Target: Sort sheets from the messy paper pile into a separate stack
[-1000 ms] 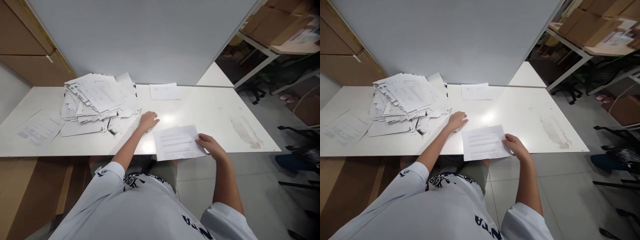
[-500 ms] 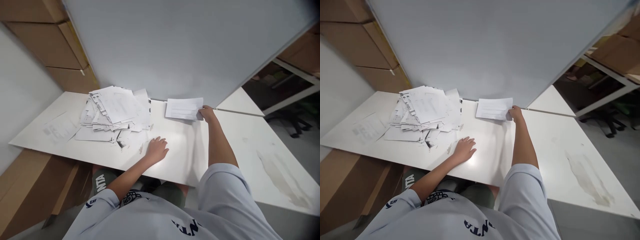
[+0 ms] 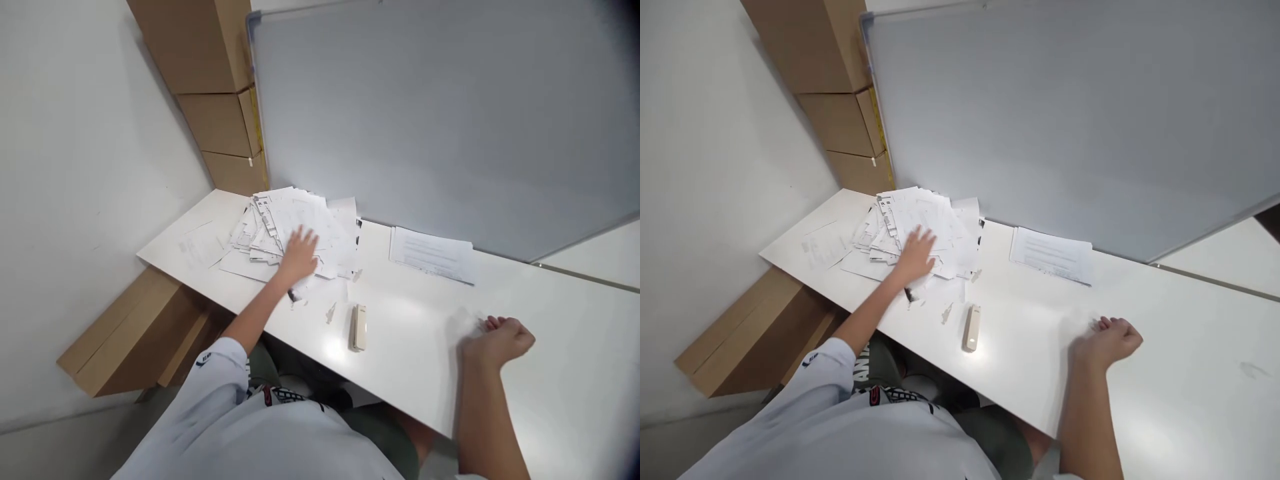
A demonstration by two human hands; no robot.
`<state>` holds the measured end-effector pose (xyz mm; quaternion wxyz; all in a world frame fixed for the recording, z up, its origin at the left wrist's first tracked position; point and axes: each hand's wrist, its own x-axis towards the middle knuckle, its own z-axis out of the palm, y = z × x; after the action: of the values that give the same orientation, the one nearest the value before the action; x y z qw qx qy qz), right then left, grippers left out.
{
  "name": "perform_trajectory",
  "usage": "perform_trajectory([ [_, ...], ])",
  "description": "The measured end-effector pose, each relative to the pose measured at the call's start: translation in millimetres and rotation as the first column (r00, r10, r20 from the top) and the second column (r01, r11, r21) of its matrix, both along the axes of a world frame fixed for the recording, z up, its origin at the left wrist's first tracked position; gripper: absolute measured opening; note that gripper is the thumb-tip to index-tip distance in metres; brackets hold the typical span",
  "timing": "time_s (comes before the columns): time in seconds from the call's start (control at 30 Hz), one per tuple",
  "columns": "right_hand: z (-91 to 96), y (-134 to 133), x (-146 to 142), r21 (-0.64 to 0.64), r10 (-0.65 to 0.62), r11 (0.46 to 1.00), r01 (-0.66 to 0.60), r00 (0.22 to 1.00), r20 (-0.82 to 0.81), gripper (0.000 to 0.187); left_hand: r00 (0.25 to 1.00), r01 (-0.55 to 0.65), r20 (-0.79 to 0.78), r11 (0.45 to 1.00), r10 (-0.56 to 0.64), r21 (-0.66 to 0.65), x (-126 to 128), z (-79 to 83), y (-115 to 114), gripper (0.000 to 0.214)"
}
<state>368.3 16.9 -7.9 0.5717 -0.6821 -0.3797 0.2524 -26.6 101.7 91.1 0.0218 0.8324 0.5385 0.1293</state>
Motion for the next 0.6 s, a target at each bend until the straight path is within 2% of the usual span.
perform_trajectory([
  [0.03, -3.0, -6.2, 3.8, 0.011, -0.038, 0.999, 0.038, 0.999, -0.011, 0.029, 0.996, -0.084, -0.025, 0.996, 0.084, 0.000, -17.3, -1.0, 12.7, 0.058],
  [0.07, -4.6, -10.7, 7.6, 0.031, -0.094, 0.995, 0.095, 0.995, -0.034, 0.028, 0.995, -0.092, -0.044, 0.996, 0.092, -0.011, -31.3, -3.6, 22.8, 0.058],
  [0.13, -6.0, -17.3, 13.3, 0.088, -0.232, 0.966, 0.244, 0.964, -0.126, 0.024, 0.998, -0.031, -0.064, 0.999, 0.029, -0.032, -48.9, -10.4, 34.8, 0.049],
  [0.2, -7.5, -23.3, 14.6, 0.133, -0.341, 0.916, 0.379, 0.908, -0.243, 0.021, 0.998, 0.030, -0.052, 0.999, -0.032, -0.043, -54.9, -14.9, 37.6, 0.041],
  [0.27, -10.0, -29.7, 12.3, 0.153, -0.360, 0.897, 0.414, 0.887, -0.289, 0.021, 0.999, 0.029, -0.017, 0.999, -0.029, -0.046, -54.8, -15.2, 34.4, 0.040],
  [0.33, -12.1, -35.7, 9.0, 0.169, -0.330, 0.910, 0.379, 0.907, -0.261, 0.023, 1.000, 0.006, 0.019, 1.000, -0.005, -0.026, -53.1, -13.7, 27.1, 0.040],
  [0.43, -11.0, -41.8, 2.3, 0.198, -0.318, 0.907, 0.372, 0.913, -0.256, 0.026, 0.997, 0.029, 0.069, 0.995, -0.036, 0.094, -50.5, -16.6, 7.2, 0.038],
  [0.53, -0.8, -45.3, -18.7, 0.182, -0.351, 0.884, 0.430, 0.869, -0.350, 0.028, 0.975, 0.125, 0.146, 0.958, -0.167, 0.258, -44.4, -29.7, -23.8, 0.035],
  [0.57, 4.5, -46.4, -31.3, 0.159, -0.312, 0.902, 0.401, 0.861, -0.402, 0.031, 0.959, 0.158, 0.176, 0.935, -0.222, 0.317, -40.4, -35.2, -35.0, 0.034],
  [0.6, 10.6, -47.6, -46.7, 0.136, -0.226, 0.938, 0.320, 0.858, -0.462, 0.034, 0.938, 0.193, 0.200, 0.905, -0.284, 0.379, -35.3, -40.2, -46.0, 0.033],
])
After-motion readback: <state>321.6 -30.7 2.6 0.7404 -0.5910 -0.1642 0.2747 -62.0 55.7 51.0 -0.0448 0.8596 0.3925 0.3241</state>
